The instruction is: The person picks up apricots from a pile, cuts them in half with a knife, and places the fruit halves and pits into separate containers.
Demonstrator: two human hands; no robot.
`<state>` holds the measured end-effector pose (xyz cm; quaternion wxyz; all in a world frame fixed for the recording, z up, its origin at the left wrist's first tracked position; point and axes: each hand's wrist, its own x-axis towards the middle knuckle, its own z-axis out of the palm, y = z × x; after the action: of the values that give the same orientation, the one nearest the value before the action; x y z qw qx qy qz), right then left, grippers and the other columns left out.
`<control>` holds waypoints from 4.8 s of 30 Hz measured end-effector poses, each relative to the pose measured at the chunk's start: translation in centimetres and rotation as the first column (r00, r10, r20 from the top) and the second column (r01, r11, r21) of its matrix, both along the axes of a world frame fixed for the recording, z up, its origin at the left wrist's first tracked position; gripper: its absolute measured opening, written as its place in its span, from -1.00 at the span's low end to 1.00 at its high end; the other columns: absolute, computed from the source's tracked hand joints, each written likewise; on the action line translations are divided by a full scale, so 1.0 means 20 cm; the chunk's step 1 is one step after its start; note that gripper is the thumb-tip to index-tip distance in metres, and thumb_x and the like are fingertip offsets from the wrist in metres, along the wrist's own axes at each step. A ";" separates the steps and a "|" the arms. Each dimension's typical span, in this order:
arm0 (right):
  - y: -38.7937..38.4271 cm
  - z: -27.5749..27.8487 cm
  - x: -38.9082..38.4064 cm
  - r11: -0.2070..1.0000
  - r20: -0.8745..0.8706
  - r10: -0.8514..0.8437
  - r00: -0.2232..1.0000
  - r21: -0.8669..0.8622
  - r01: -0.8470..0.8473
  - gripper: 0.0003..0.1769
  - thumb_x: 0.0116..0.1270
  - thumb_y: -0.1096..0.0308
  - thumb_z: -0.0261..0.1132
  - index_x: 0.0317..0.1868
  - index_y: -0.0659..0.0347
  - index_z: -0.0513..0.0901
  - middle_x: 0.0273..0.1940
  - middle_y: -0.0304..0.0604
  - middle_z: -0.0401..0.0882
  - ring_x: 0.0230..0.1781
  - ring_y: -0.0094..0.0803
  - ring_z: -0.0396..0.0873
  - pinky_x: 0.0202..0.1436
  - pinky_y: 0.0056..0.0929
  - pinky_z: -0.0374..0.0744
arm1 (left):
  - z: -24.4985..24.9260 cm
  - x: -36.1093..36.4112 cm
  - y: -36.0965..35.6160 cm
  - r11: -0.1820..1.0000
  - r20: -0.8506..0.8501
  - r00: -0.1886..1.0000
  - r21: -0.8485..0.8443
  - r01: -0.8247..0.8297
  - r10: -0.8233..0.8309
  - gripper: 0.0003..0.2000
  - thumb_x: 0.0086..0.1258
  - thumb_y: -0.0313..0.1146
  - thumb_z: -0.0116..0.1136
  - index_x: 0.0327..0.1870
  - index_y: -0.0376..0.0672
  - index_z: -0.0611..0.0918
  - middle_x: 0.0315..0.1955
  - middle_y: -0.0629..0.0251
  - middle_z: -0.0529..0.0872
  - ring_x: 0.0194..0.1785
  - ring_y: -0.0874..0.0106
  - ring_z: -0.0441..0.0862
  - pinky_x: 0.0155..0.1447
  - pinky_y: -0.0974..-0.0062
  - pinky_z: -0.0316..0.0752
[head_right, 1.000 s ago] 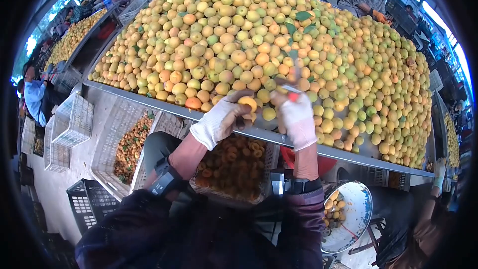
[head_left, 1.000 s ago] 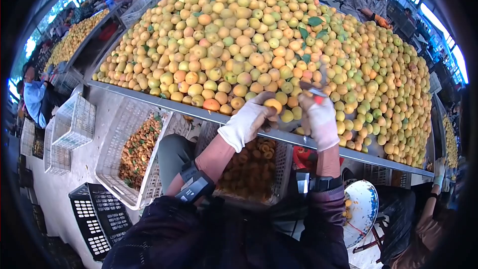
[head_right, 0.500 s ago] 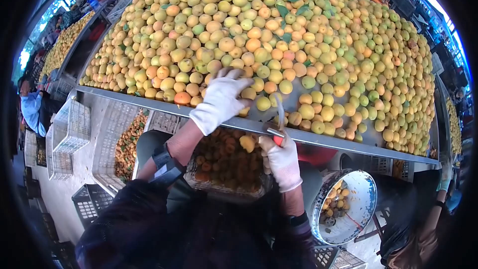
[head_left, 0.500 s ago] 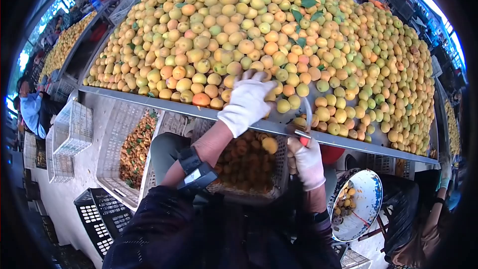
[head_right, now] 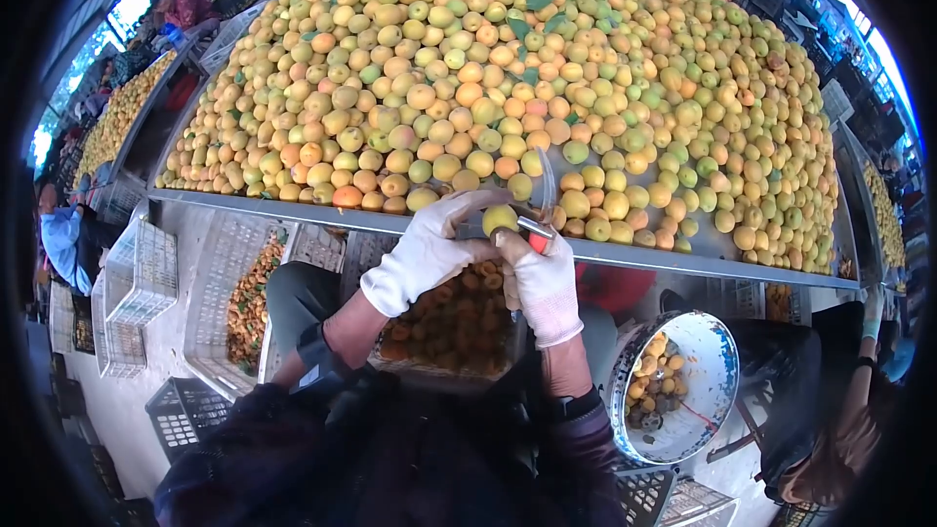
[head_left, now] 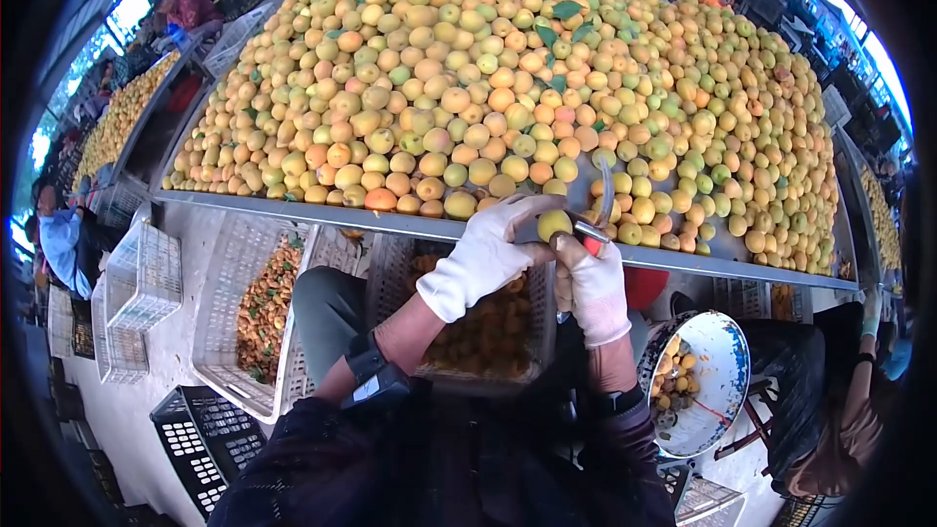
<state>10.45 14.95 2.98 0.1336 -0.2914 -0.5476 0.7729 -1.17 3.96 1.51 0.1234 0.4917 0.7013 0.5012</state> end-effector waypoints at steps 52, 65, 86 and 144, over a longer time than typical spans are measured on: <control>-0.25 -0.07 0.22 0.544 -0.072 0.020 0.997 0.838 0.050 -0.61 0.37 0.34 0.15 0.14 0.34 0.39 -0.33 0.23 0.59 -0.27 0.10 0.63 -0.29 -0.23 0.58 | -0.06 0.40 -0.05 0.788 0.872 -0.026 0.429 -0.441 -0.489 -0.66 0.35 -0.18 0.18 0.01 -0.21 0.55 -0.10 0.29 0.64 -0.05 0.44 0.58 0.04 0.50 0.52; -0.21 -0.22 0.26 0.782 -0.097 0.054 0.994 0.623 0.018 -0.70 0.36 0.32 0.13 -0.05 0.42 0.49 -0.34 -0.19 0.54 -0.35 -0.60 0.43 -0.28 -0.56 0.47 | -0.03 0.39 -0.10 0.832 0.860 0.142 0.510 -0.220 -0.490 -0.62 0.42 -0.23 0.10 0.17 -0.19 0.45 0.02 0.31 0.57 0.03 0.43 0.56 0.11 0.47 0.48; -0.09 -0.05 0.36 0.911 -0.053 0.297 0.954 0.314 -0.266 -0.66 0.33 0.28 0.21 -0.01 0.36 0.48 -0.40 -0.34 0.50 -0.50 -0.66 0.38 -0.42 -0.64 0.41 | 0.11 0.31 -0.19 0.925 0.829 0.442 0.379 0.009 -0.344 -0.64 0.23 -0.43 0.16 0.07 -0.27 0.53 -0.09 0.32 0.60 0.00 0.49 0.54 0.10 0.55 0.43; 0.01 0.14 -0.22 0.899 -0.586 -0.422 0.692 -0.369 0.236 -0.72 0.46 0.23 0.08 -0.02 0.28 0.41 -0.67 -0.37 0.12 -0.84 -0.60 0.06 -0.81 -0.53 0.06 | 0.02 0.06 0.01 0.933 -0.332 0.941 0.354 0.061 0.065 -0.71 0.21 -0.53 0.14 -0.03 -0.25 0.49 -0.03 0.01 0.52 0.00 0.11 0.52 0.03 0.31 0.46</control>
<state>6.09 15.13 5.69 0.4132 -0.1127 -0.2958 0.8539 0.09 4.18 1.99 -0.0912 0.5838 0.6090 0.5291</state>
